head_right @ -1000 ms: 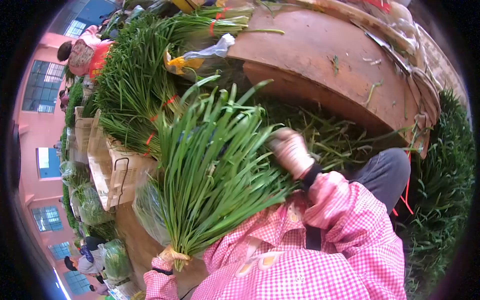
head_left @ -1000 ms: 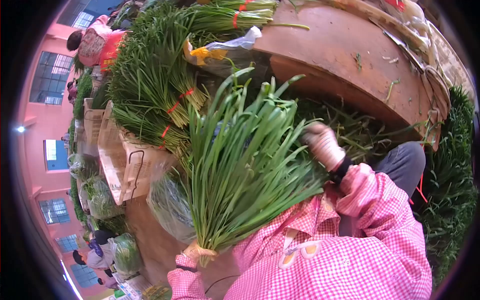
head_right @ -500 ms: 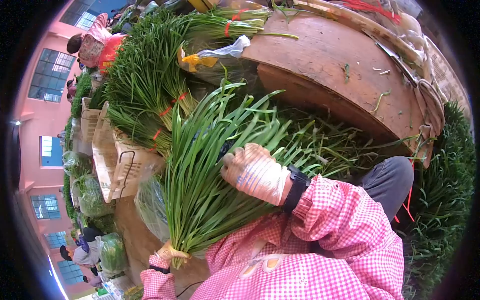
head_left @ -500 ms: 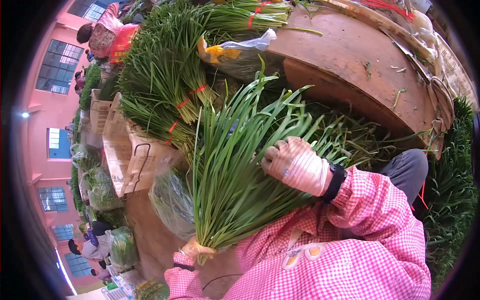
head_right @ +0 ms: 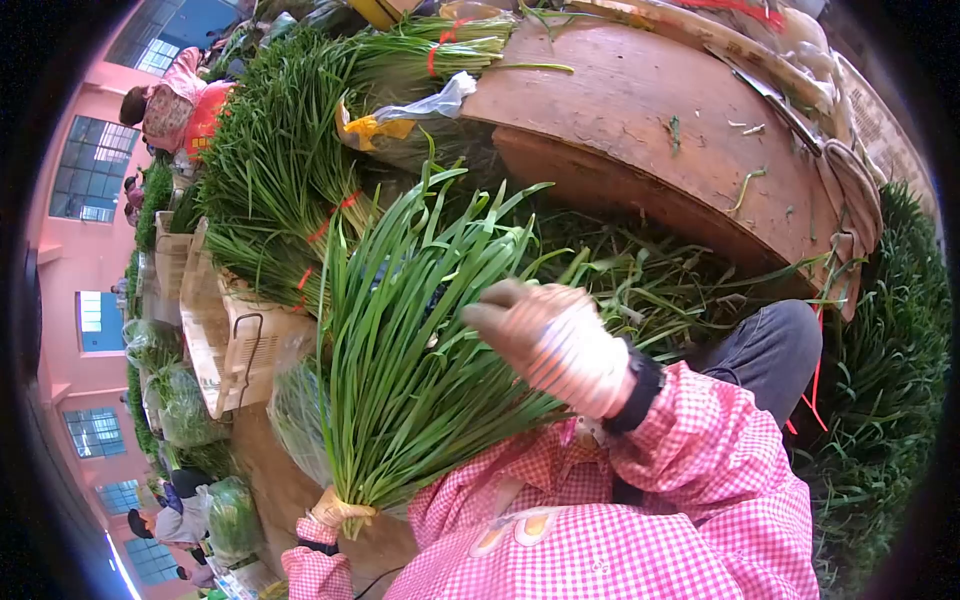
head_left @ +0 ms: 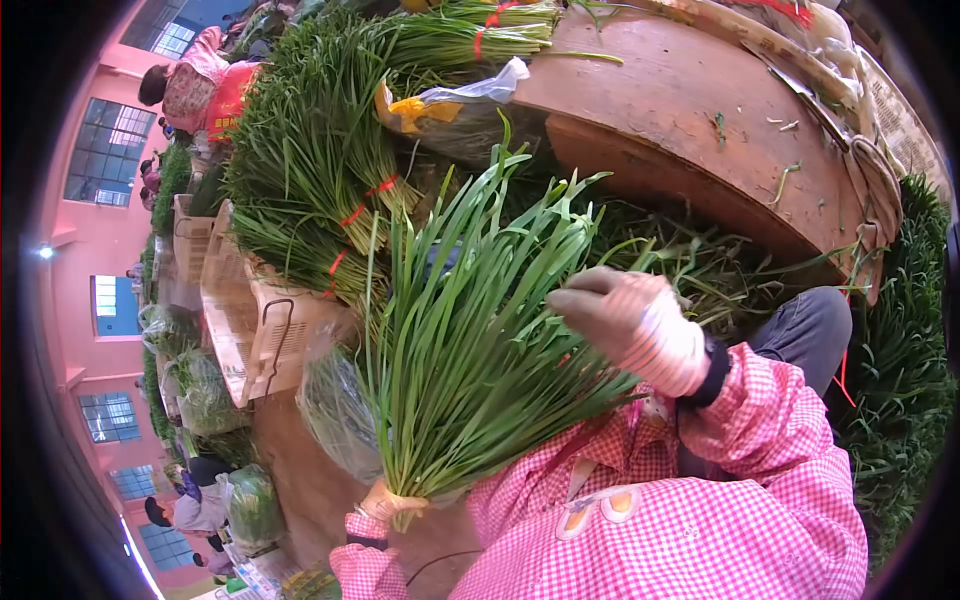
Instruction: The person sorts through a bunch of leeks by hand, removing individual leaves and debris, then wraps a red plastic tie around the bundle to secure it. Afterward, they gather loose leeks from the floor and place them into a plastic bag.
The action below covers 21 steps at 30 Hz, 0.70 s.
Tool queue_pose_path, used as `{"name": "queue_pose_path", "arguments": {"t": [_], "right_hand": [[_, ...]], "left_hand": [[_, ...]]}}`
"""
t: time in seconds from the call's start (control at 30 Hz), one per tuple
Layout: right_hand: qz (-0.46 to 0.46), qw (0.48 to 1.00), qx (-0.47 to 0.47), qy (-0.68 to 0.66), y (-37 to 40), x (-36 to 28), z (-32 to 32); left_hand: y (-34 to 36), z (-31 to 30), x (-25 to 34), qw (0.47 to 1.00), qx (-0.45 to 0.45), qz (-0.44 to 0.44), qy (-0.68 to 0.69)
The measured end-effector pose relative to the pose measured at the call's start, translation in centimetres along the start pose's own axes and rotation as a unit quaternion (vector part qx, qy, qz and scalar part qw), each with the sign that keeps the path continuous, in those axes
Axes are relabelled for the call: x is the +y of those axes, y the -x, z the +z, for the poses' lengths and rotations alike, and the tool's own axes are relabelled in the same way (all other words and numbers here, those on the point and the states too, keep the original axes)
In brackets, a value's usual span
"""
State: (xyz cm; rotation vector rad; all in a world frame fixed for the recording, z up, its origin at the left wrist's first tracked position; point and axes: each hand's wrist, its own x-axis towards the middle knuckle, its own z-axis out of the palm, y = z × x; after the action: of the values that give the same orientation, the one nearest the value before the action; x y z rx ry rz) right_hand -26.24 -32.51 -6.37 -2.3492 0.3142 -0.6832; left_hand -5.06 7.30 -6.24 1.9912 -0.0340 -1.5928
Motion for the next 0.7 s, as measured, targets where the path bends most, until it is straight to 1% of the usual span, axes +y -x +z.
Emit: {"name": "queue_pose_path", "arguments": {"t": [0.03, 0.13, 0.23, 0.27, 0.3, 0.33, 0.37, 0.4, 0.43, 0.5, 0.53, 0.57, 0.6, 0.63, 0.67, 0.7], "right_hand": [[-0.044, 0.998, -0.007, 0.048, -0.6, -0.6, 0.4], [-0.051, 0.981, -0.134, 0.134, -1.2, -1.3, 2.4], [-0.068, 0.972, -0.166, 0.149, -0.9, -1.4, 3.2], [-0.071, 0.978, -0.153, 0.119, -0.7, -1.3, 2.9], [-0.002, 0.996, -0.083, -0.041, -0.1, -0.6, 3.3], [0.069, 0.978, -0.009, -0.198, 0.6, 0.4, 4.2], [0.137, 0.925, 0.067, -0.347, 1.1, 1.1, 4.5], [0.342, 0.811, 0.039, -0.473, 0.1, 0.7, 1.8], [0.37, 0.806, 0.081, -0.454, 0.4, 2.1, 1.3], [0.368, 0.804, 0.018, -0.466, 1.7, 4.1, 0.4], [0.379, 0.818, -0.029, -0.431, 2.7, 3.8, -0.3], [0.374, 0.869, -0.137, -0.294, 3.4, 3.6, -1.3], [0.253, 0.948, -0.135, -0.139, 4.5, 4.2, -1.0], [0.122, 0.984, -0.128, 0.024, 5.2, 4.8, -0.6], [0.176, 0.974, -0.128, 0.056, 4.6, 4.7, -0.7], [0.145, 0.989, 0.035, -0.002, 4.7, 4.7, -0.6]], "left_hand": [[0.1, 0.0, 0.2, 1.0, -0.003, -0.004, -0.01], [0.6, -0.1, 0.6, 1.0, -0.011, 0.006, -0.023], [0.6, -0.1, 0.3, 0.999, -0.01, 0.025, -0.021], [0.7, 0.0, 0.4, 0.999, -0.008, 0.026, -0.018], [0.7, 0.1, 0.5, 1.0, -0.006, 0.026, -0.015], [0.7, 0.2, 0.4, 1.0, 0.005, 0.021, -0.012], [0.8, 0.2, 0.2, 1.0, 0.015, 0.016, -0.01], [0.6, 0.2, 0.0, 1.0, 0.024, 0.014, -0.009], [0.5, 0.4, -0.4, 0.999, 0.047, 0.017, -0.001], [0.5, 0.4, -1.4, 0.995, 0.095, 0.025, 0.011], [0.5, 0.3, -1.6, 0.993, 0.113, 0.035, 0.008], [0.6, 0.1, -1.8, 0.992, 0.12, 0.039, -0.008], [0.7, -0.1, -2.0, 0.991, 0.127, 0.042, -0.024], [0.6, -0.2, -1.9, 0.989, 0.133, 0.045, -0.04], [1.0, 0.5, -1.2, 0.986, 0.145, 0.068, -0.039], [0.9, 0.5, -1.2, 0.986, 0.146, 0.072, -0.043]]}}
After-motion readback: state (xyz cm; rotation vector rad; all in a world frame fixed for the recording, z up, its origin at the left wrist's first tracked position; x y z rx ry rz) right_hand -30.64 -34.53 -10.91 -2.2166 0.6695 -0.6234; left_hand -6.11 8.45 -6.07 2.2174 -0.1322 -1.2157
